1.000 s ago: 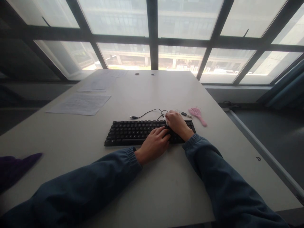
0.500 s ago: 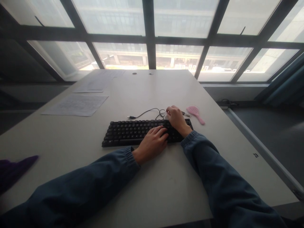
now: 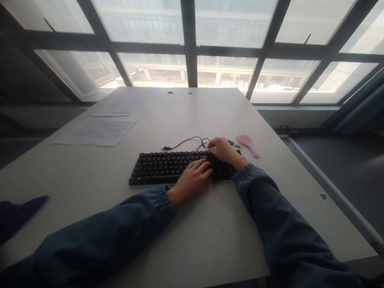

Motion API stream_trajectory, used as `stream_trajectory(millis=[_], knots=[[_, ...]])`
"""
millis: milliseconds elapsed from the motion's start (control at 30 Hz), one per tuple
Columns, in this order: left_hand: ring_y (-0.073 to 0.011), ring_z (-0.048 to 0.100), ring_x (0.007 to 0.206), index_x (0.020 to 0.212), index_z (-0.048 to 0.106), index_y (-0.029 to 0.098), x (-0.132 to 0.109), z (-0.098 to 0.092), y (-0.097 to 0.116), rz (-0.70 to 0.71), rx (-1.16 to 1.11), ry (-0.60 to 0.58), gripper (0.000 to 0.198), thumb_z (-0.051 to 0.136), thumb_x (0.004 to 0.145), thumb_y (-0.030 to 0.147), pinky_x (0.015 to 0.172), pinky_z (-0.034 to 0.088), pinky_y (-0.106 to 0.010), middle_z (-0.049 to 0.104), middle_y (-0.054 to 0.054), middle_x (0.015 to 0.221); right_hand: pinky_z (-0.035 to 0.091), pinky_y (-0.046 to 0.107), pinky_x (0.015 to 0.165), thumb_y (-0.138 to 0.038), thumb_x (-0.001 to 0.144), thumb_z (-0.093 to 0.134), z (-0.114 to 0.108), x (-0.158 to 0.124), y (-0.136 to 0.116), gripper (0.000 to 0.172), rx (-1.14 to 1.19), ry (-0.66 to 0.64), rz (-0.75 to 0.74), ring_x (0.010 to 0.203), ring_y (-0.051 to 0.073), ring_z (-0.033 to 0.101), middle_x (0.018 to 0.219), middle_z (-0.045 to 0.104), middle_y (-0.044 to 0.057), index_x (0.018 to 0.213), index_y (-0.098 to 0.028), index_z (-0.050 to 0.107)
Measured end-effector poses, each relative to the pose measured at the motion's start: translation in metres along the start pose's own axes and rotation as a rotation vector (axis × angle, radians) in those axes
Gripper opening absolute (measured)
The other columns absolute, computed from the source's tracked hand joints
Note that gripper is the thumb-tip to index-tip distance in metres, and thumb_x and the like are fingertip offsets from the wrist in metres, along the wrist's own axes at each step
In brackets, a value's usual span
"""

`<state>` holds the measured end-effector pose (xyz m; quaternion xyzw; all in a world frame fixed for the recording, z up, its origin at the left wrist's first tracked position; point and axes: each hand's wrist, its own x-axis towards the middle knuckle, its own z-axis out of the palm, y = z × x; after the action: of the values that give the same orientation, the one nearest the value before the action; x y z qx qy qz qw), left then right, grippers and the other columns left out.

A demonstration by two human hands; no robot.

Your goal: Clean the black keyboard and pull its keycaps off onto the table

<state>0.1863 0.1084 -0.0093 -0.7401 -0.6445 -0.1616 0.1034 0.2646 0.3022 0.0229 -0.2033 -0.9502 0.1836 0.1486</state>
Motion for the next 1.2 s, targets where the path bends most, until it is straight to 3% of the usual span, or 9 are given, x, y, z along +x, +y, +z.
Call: stream_trajectory(millis=[233,433,600,800,933,1200], knots=[[-0.0304,0.047,0.133,0.113,0.066,0.016,0.0,-0.001,0.0,0.0,0.0,-0.003,0.023,0.054,0.096,0.026,0.11,0.041,-0.045,0.061,-0.012,0.129,0.045,0.029,0.085,-0.014,0.095,0.053,0.006,-0.004,-0.014,0.023,-0.259,-0.014,-0.113,0.086,0.02,0.062,0.09,0.068,0.011,0.085,-0.014,0.073],[-0.0305,0.047,0.133,0.111,0.066,0.016,0.0,0.0,0.0,-0.002,0.016,0.0,0.022,0.054,0.096,0.026,0.109,0.041,-0.045,0.061,-0.013,0.127,0.042,0.033,0.101,-0.016,0.093,0.057,0.007,-0.002,-0.003,0.02,-0.173,-0.034,-0.079,0.103,0.022,0.062,0.107,0.069,0.011,0.091,-0.018,0.077],[-0.03,0.047,0.133,0.111,0.066,0.016,-0.001,-0.001,0.0,-0.004,0.007,-0.001,0.022,0.053,0.096,0.027,0.109,0.041,-0.045,0.061,-0.013,0.128,0.046,0.027,0.094,-0.013,0.089,0.058,0.002,-0.002,0.0,0.023,-0.107,-0.104,-0.008,0.097,0.02,0.066,0.105,0.072,0.008,0.098,-0.02,0.078],[-0.03,0.047,0.134,0.11,0.066,0.017,-0.001,-0.001,0.001,-0.017,0.0,0.005,0.021,0.054,0.096,0.026,0.11,0.041,-0.046,0.061,-0.013,0.128,0.046,0.025,0.083,-0.008,0.092,0.051,0.004,-0.003,-0.004,0.029,-0.167,-0.075,-0.042,0.085,0.017,0.065,0.098,0.07,0.009,0.095,-0.019,0.079],[-0.0303,0.046,0.135,0.112,0.065,0.016,-0.001,0.0,0.001,-0.012,0.002,0.001,0.022,0.053,0.096,0.026,0.11,0.041,-0.045,0.061,-0.012,0.129,0.044,0.024,0.078,0.003,0.083,0.051,0.002,-0.004,0.001,0.035,-0.252,-0.077,-0.016,0.083,0.017,0.062,0.094,0.069,0.01,0.093,-0.016,0.078],[-0.0301,0.046,0.135,0.114,0.064,0.016,-0.002,0.002,0.001,-0.013,-0.014,0.001,0.023,0.054,0.096,0.027,0.111,0.039,-0.045,0.059,-0.011,0.134,0.044,0.023,0.079,0.006,0.076,0.053,-0.015,-0.006,0.015,0.035,-0.252,-0.103,0.034,0.084,0.017,0.064,0.093,0.073,0.01,0.09,-0.013,0.078]])
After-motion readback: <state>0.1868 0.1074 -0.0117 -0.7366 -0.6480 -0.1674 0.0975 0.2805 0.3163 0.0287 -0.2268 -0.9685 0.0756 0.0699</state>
